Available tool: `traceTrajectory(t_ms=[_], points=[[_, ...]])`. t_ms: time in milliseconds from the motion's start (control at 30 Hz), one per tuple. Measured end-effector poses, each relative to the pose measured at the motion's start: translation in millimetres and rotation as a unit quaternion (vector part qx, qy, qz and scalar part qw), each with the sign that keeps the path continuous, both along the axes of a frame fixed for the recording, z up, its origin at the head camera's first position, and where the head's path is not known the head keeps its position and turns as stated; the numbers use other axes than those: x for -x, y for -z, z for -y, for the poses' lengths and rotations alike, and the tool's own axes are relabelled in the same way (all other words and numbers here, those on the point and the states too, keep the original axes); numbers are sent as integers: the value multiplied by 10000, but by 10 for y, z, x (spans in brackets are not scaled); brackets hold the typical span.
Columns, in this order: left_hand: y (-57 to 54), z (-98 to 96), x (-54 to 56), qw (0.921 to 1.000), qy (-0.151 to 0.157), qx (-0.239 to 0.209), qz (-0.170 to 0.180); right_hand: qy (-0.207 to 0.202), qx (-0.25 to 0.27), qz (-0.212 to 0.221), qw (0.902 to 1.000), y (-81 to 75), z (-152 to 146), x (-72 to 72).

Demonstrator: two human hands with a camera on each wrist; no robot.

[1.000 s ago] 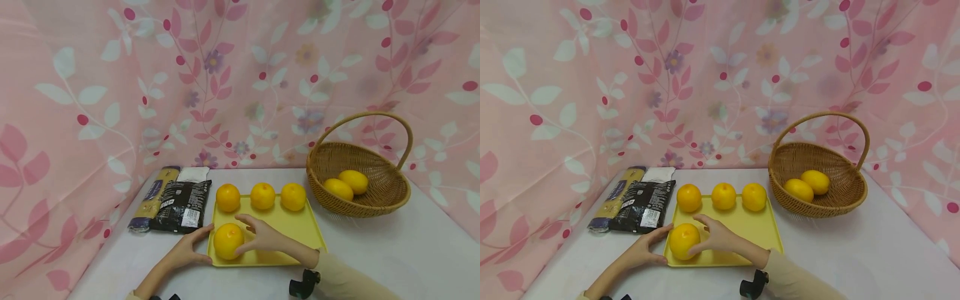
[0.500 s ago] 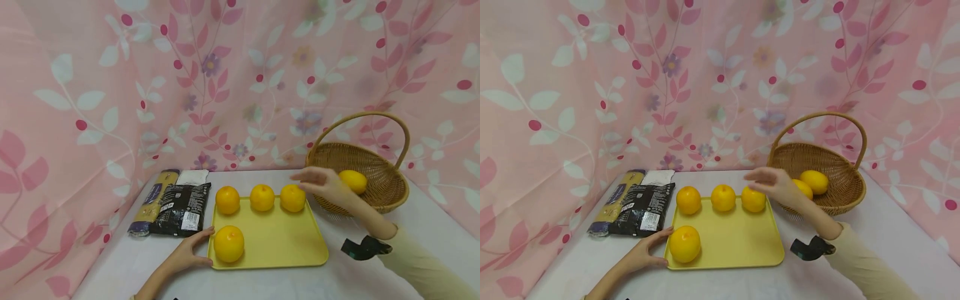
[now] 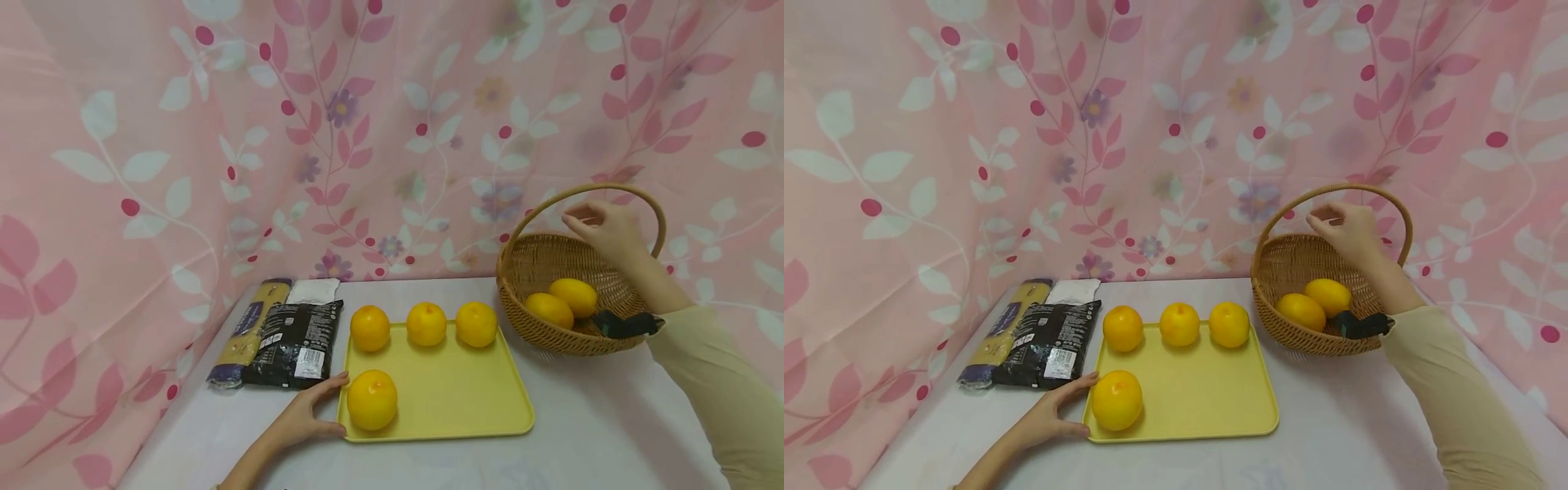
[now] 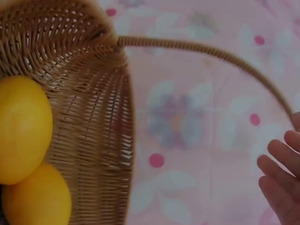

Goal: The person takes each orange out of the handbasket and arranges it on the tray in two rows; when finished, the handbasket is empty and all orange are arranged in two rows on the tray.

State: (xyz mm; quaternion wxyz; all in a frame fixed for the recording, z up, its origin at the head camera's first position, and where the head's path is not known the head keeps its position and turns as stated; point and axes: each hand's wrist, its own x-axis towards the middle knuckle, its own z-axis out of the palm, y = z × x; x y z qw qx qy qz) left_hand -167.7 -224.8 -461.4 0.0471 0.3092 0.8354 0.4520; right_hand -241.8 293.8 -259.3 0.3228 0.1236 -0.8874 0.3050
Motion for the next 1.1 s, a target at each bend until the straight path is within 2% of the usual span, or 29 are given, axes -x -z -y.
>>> traceTrajectory(t_ms=[100, 133, 233, 333, 400, 500, 633, 800, 867, 933, 1033, 1100], points=[[36, 1, 10, 10000, 23, -59, -31, 255, -201, -509, 9982, 116, -121, 127], [47, 7, -2, 10000, 39, -73, -30, 210, -262, -614, 9975, 179, -145, 159], [84, 40, -51, 10000, 43, -41, -26, 54, -450, -630, 9970, 401, -190, 218], [115, 56, -79, 9999, 115, -33, -61, -232, -498, -287, 9981, 576, -231, 234], [117, 45, -71, 9998, 151, -50, -121, -325, -513, 31, 9982, 628, -263, 229], [93, 25, -55, 9995, 180, -96, -239, -532, -589, 649, 9947, 625, -297, 228], [48, 26, -67, 9996, 166, -98, -202, -849, -690, 1439, 9835, 587, -304, 246], [38, 24, -78, 9996, 219, -153, -85, -1023, -595, 2047, 9716, 615, -299, 295], [46, 22, -73, 9996, 237, -159, -58, -1261, -424, 2448, 9604, 658, -299, 303], [56, 23, -64, 9996, 240, -148, -17, -1666, -257, 2962, 9401, 711, -299, 310], [56, 29, -53, 9996, 246, -160, -30, -2199, -136, 3894, 8943, 807, -306, 341], [51, 32, -42, 9996, 228, -161, -37, -2457, -232, 4394, 8637, 852, -306, 368]])
